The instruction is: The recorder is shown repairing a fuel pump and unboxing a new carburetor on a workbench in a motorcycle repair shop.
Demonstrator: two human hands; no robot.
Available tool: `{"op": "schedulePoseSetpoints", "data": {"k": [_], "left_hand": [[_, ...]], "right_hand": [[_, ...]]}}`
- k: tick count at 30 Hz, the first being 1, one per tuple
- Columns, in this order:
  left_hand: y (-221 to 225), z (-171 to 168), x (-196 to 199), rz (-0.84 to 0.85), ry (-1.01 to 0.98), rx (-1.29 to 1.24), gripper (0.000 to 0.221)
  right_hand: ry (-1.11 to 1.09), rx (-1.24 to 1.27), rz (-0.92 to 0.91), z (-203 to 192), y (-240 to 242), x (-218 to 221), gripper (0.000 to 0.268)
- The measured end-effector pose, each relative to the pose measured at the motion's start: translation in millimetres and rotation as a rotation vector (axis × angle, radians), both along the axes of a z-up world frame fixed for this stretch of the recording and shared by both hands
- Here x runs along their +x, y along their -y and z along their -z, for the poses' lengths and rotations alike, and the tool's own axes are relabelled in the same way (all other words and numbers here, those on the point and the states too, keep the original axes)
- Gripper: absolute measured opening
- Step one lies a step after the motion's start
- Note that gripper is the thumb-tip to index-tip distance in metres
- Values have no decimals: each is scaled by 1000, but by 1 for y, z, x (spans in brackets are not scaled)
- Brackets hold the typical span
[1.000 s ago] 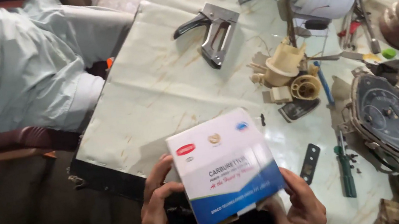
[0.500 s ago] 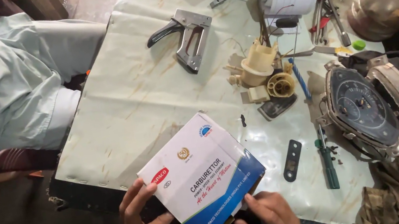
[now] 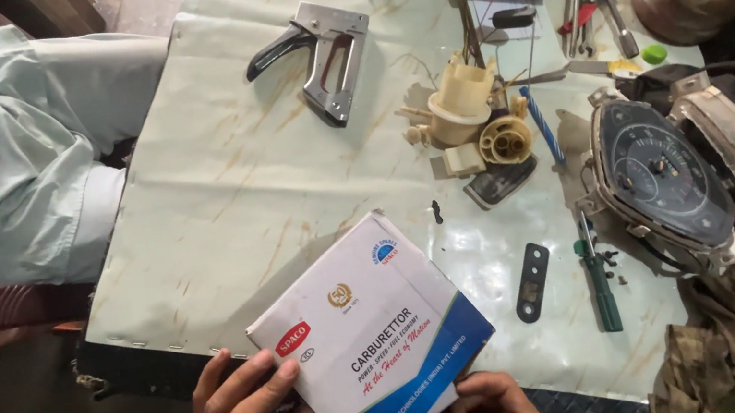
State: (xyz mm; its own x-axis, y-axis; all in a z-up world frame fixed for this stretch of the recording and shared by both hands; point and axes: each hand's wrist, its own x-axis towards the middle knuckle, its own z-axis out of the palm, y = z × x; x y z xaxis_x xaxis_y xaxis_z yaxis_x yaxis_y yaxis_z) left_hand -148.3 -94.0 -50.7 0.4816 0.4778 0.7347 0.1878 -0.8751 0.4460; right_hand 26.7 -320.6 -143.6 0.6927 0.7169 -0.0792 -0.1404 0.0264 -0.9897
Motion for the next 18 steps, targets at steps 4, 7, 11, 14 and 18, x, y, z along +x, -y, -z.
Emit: {"op": "schedulePoseSetpoints", "data": {"k": [4, 7, 11, 14, 18], "left_hand": [[-2, -1, 0, 2, -49, 47, 49], [-8, -9, 0, -9, -64, 150, 48], [-14, -9, -3, -15, -83, 199, 47], [-23, -12, -2, -33, -111, 315, 45], [-29, -39, 5, -32, -21, 281, 45]], "right_hand": [[53, 261, 93, -5, -27, -9, 29], [-68, 289, 117, -8, -29, -9, 30], [-96, 215, 100, -9, -26, 2, 28], [-149, 437, -101, -11, -24, 12, 24], [-137, 404, -201, 1, -21, 23, 29]]}}
